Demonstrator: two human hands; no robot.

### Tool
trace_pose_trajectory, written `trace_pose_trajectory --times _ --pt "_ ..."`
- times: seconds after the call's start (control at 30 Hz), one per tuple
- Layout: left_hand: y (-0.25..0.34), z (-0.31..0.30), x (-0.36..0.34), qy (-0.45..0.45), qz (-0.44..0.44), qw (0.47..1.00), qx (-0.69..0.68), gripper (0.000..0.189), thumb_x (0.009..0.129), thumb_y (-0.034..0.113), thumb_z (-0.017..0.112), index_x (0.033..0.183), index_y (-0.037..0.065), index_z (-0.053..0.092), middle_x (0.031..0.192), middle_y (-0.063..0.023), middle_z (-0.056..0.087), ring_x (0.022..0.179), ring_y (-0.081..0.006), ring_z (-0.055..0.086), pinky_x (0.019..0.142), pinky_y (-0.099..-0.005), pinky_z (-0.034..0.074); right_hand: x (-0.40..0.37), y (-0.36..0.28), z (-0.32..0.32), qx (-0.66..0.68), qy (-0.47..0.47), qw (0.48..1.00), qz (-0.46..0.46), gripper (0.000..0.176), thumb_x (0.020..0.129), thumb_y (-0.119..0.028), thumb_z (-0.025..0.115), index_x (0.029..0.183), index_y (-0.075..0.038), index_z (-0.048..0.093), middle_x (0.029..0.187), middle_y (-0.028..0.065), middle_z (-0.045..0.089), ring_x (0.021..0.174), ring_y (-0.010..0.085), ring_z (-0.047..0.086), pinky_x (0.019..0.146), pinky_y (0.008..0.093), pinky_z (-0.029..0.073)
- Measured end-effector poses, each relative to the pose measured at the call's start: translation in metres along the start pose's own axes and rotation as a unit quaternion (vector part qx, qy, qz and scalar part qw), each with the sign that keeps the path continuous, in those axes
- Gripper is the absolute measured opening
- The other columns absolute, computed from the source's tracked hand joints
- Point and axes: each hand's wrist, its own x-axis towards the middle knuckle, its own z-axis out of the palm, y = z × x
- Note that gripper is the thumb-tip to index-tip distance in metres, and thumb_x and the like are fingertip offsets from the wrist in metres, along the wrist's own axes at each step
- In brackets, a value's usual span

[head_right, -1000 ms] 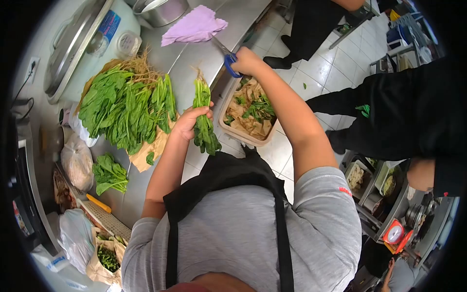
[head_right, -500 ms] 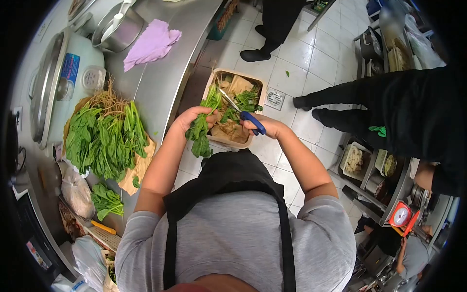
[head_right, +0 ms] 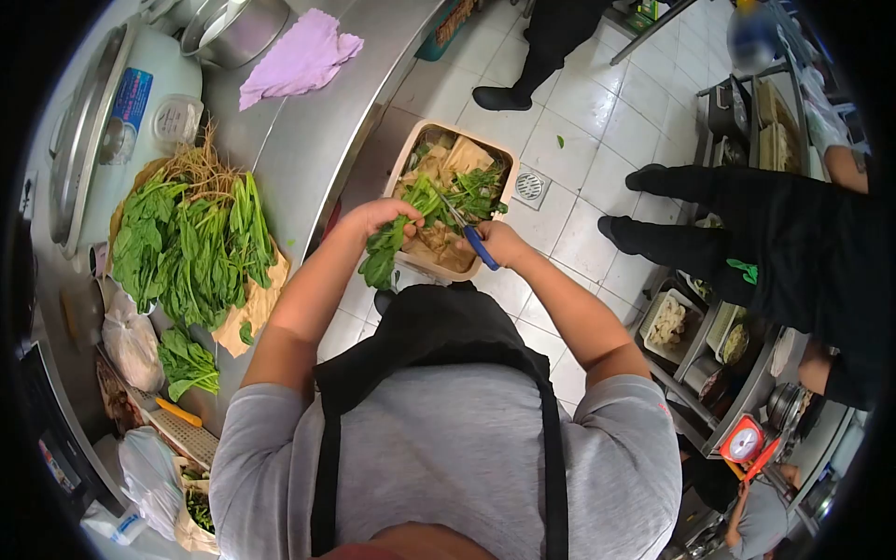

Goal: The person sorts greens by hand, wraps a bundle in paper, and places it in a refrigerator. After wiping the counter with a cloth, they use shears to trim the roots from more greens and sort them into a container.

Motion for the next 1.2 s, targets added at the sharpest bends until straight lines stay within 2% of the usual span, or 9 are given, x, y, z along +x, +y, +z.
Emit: trace_pose_trajectory --times 0.17,0.43,0.6,0.67,0.77,0.87,1.0,1.1,1.2 --pt "-0.011 -0.001 0.002 0.026 0.017 0.999 0.041 0.012 0.071 0.014 0.055 0.073 0.003 0.057 0.056 -0.0025 0.053 0.047 -0.0102 0.05 0.045 -0.0251 0.044 -0.006 0.004 0.006 0.114 -0.055 0.991 0.033 0.057 0.065 -0.057 0.062 0.081 -0.003 0.053 0.064 0.0027 0.051 0.052 0.0068 0.047 0.043 0.019 0.036" --pt "-0.016 0.0 0.017 0.161 0.069 0.936 0.305 0.012 0.064 0.014 0.058 0.067 0.002 0.059 0.067 -0.0073 0.055 0.058 -0.0165 0.05 0.054 -0.0295 0.041 0.005 -0.032 0.003 -0.071 -0.019 0.997 0.012 0.075 0.062 -0.063 0.06 0.096 0.003 0.048 0.081 0.0084 0.051 0.071 0.0082 0.05 0.054 0.0203 0.039" --pt "-0.018 0.005 0.015 0.198 0.048 0.887 0.414 0.026 0.058 0.021 0.061 0.076 0.003 0.062 0.098 -0.0188 0.056 0.083 -0.0268 0.054 0.068 -0.0376 0.043 0.005 -0.019 0.013 0.014 0.033 0.995 0.09 0.046 0.068 -0.047 0.065 0.069 -0.003 0.054 0.052 0.0012 0.047 0.042 0.0088 0.046 0.039 0.0226 0.038" --pt "-0.031 -0.003 0.029 0.208 0.134 0.825 0.509 0.029 0.062 0.026 0.059 0.081 0.004 0.063 0.091 -0.0195 0.058 0.079 -0.0284 0.056 0.066 -0.0375 0.044 0.007 -0.004 0.018 0.036 0.057 0.995 0.072 0.044 0.069 -0.047 0.064 0.069 -0.004 0.054 0.053 0.0007 0.047 0.042 0.0082 0.045 0.038 0.0223 0.037" --pt "-0.046 0.014 -0.016 0.21 0.301 0.813 0.452 0.038 0.067 0.033 0.057 0.082 -0.002 0.06 0.077 -0.0193 0.06 0.068 -0.0296 0.058 0.063 -0.0354 0.045 0.007 -0.006 0.011 0.085 0.05 0.993 0.064 0.039 0.071 -0.045 0.063 0.069 -0.008 0.052 0.053 -0.0015 0.044 0.041 0.0075 0.042 0.037 0.0216 0.035" --pt "-0.059 0.059 -0.179 0.231 0.339 0.82 0.399 0.037 0.07 0.024 0.059 0.097 0.001 0.053 0.083 -0.018 0.058 0.078 -0.0256 0.056 0.07 -0.0351 0.043 0.005 -0.019 0.005 0.128 0.096 0.987 0.007 0.032 0.073 -0.039 0.063 0.07 -0.009 0.051 0.053 -0.0017 0.044 0.039 0.0079 0.041 0.036 0.0211 0.033" --pt "-0.14 0.034 -0.307 0.53 0.389 0.608 0.445 0.043 0.068 0.028 0.066 0.101 0.004 0.052 0.094 -0.0168 0.056 0.085 -0.0317 0.053 0.074 -0.0384 0.042 0.018 -0.053 -0.001 0.102 0.138 0.98 -0.104 0.025 0.077 -0.031 0.061 0.071 -0.011 0.048 0.05 -0.0043 0.042 0.038 0.0063 0.04 0.035 0.0196 0.03" --pt "-0.199 -0.013 -0.366 0.698 0.243 0.396 0.545 0.047 0.052 0.013 0.072 0.095 0.01 0.054 0.082 -0.0072 0.058 0.082 -0.0264 0.053 0.071 -0.0363 0.041 0.018 -0.1 0.006 0.065 0.157 0.973 -0.159 0.021 0.079 -0.026 0.06 0.073 -0.01 0.048 0.053 -0.0058 0.042 0.041 0.0036 0.038 0.037 0.0186 0.028" --pt "-0.238 -0.073 -0.397 0.655 0.09 0.43 0.615 0.052 0.05 0.01 0.072 0.099 0.012 0.055 0.105 -0.0026 0.055 0.101 -0.0221 0.045 0.087 -0.0385 0.032 0.028 -0.112 0.015 0.02 0.142 0.965 -0.218 0.025 0.079 -0.031 0.058 0.076 -0.008 0.05 0.05 -0.0052 0.041 0.039 0.0046 0.037 0.036 0.0196 0.028"
